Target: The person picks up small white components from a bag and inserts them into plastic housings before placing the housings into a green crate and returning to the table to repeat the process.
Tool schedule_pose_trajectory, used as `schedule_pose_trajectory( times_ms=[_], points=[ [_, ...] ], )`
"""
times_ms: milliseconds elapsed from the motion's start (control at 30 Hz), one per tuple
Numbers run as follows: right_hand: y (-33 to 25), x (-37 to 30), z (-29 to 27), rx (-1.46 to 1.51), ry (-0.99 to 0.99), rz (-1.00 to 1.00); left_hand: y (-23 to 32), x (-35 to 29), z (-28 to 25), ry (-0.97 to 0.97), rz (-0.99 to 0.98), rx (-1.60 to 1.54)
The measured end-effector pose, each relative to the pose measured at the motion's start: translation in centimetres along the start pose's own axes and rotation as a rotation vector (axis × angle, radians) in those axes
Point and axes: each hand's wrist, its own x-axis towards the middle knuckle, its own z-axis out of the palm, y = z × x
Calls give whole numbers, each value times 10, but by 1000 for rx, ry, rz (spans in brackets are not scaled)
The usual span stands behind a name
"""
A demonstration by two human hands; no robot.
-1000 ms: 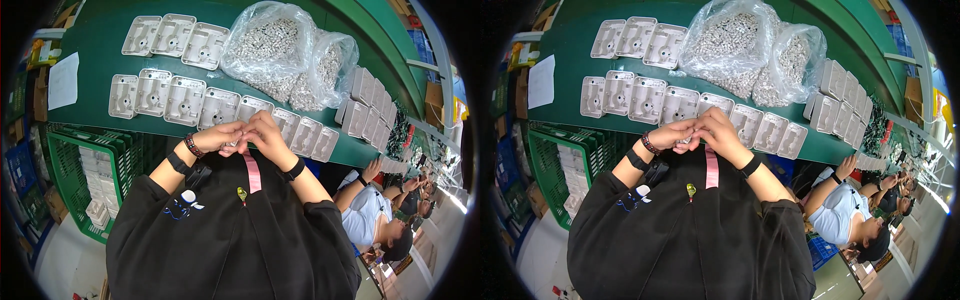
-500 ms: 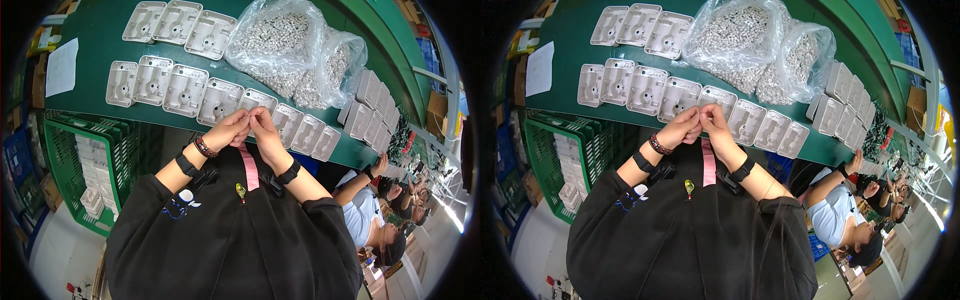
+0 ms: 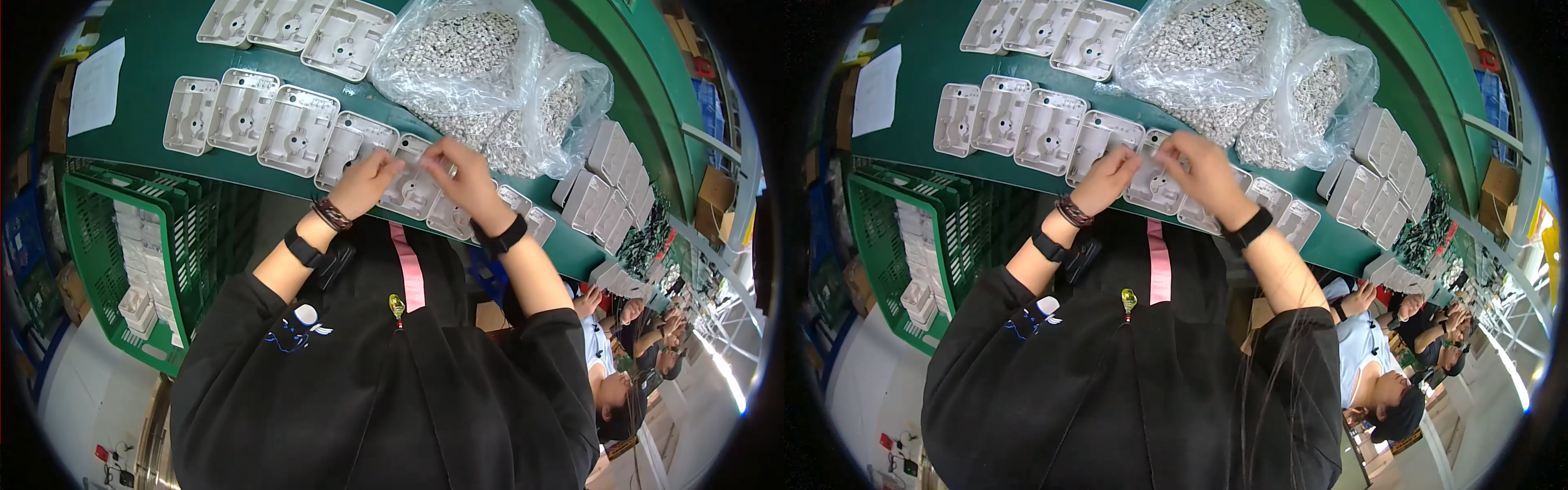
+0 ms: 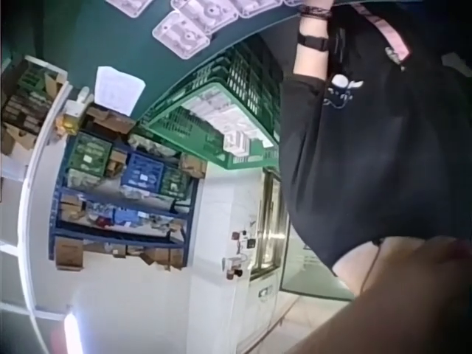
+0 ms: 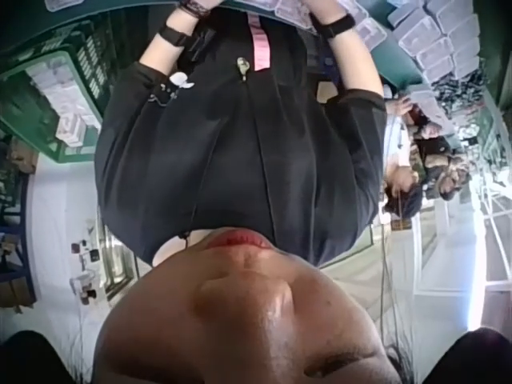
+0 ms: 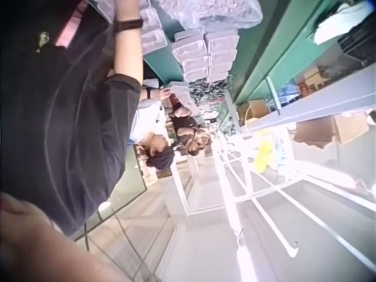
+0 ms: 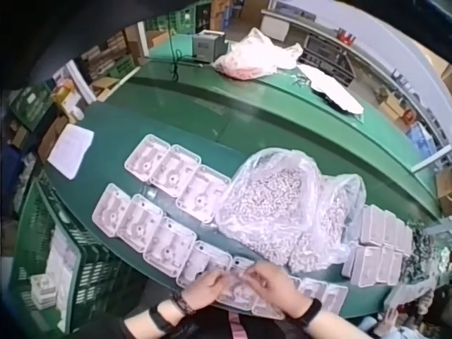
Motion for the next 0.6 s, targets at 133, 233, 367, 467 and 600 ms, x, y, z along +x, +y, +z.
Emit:
schedule_pose_trajectory(
  times_ms=[133,233,367,467,600],
  points=[
    [24,25,-13,-540,-99,-349,-5,4,7,443,292,770],
    [39,38,-8,-707,-186,-502,-1,4,10,411,153,921],
    [49,44,2,-795,-228,-588,-6,5,12,432,120,936],
    [48,43,3,-861,-268,-587,-9,6,13,471,143,943],
    [44,34,-4,-795,-192,-572,-6,5,16,480,129,957]
  ],
)
